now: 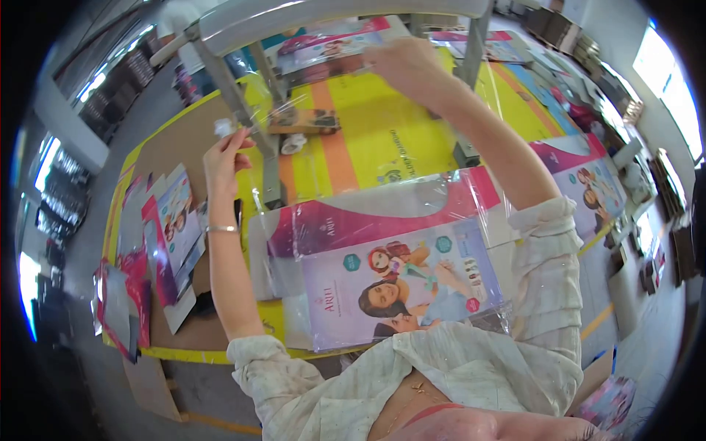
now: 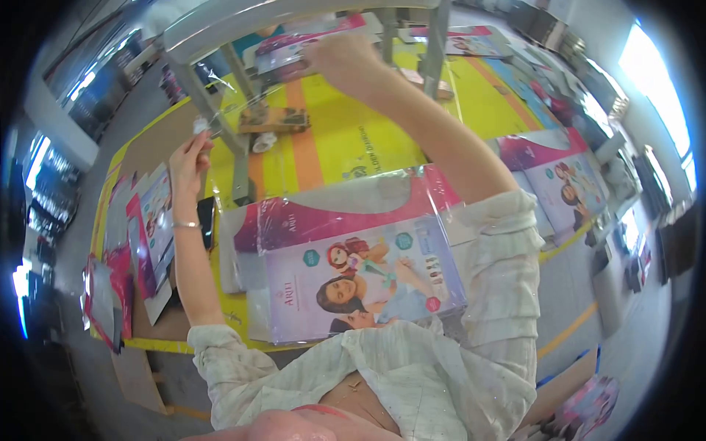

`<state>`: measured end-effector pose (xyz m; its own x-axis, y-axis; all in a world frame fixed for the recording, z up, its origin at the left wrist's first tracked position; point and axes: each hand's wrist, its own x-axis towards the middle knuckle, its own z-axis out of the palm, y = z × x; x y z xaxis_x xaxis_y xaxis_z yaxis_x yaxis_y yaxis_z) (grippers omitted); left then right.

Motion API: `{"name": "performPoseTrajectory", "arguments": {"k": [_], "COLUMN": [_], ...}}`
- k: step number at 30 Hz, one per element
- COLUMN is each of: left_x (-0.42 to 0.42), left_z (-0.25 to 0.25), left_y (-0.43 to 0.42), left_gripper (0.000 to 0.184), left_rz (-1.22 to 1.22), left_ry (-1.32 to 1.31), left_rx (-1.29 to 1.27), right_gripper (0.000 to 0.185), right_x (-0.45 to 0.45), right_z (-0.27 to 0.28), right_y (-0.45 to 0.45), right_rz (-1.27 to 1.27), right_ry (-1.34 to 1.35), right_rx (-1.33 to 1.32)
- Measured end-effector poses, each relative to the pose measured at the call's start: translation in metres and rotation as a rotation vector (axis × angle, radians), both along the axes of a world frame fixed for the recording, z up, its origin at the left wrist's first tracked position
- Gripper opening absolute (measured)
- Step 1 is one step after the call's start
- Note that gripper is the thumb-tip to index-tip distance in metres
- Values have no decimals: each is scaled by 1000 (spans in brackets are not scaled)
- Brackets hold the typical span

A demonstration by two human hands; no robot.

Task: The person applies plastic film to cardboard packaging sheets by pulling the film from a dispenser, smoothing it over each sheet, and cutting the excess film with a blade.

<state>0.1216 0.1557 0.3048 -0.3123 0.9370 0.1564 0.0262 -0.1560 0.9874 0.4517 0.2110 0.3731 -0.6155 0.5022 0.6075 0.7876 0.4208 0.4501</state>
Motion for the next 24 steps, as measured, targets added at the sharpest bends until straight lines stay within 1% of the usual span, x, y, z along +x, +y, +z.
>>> {"name": "performPoseTrajectory", "arguments": {"k": [1,3,5,8,10,12,13,15,18,21,22,23,24], "left_x": [2,7,5,-1,0,0,-1,-5,-18,-24,-24,-24,-23], "left_z": [2,3,1,-4,-3,-5,-6,-10,-32,-69,-87,-104,-125], "left_y": [-2,-5,-2,2,0,0,1,3,19,36,42,47,54], "left_gripper": [21,21,22,22,22,22,22,21,20,18,18,18,19], "left_rz": [15,-8,-1,2,10,9,7,8,5,-5,-9,-13,-14], "left_ry": [13,24,-1,-9,-7,-4,-1,6,52,117,131,145,178], "left_rx": [-11,-6,-6,-5,-6,-4,-4,-2,-30,-70,-77,-84,-141], "right_gripper": [5,8,10,12,18,22,22,23,24,19,17,17,18], "right_x": [33,72,120,173,174,171,166,156,157,147,143,141,140], "right_z": [-2,8,1,-9,-4,-8,-14,-32,-73,-109,-126,-146,-168], "right_y": [-2,-28,-26,-25,-41,-43,-42,-32,2,19,25,31,36], "right_rz": [-42,-162,-240,-106,-208,102,99,232,272,89,18,21,-78], "right_ry": [-30,171,180,260,844,1360,1365,1482,1499,1478,1472,1475,1424], "right_rx": [118,-83,-52,6,-507,-1020,-1021,-1273,-1264,-1269,-1260,-1260,-1294]}}
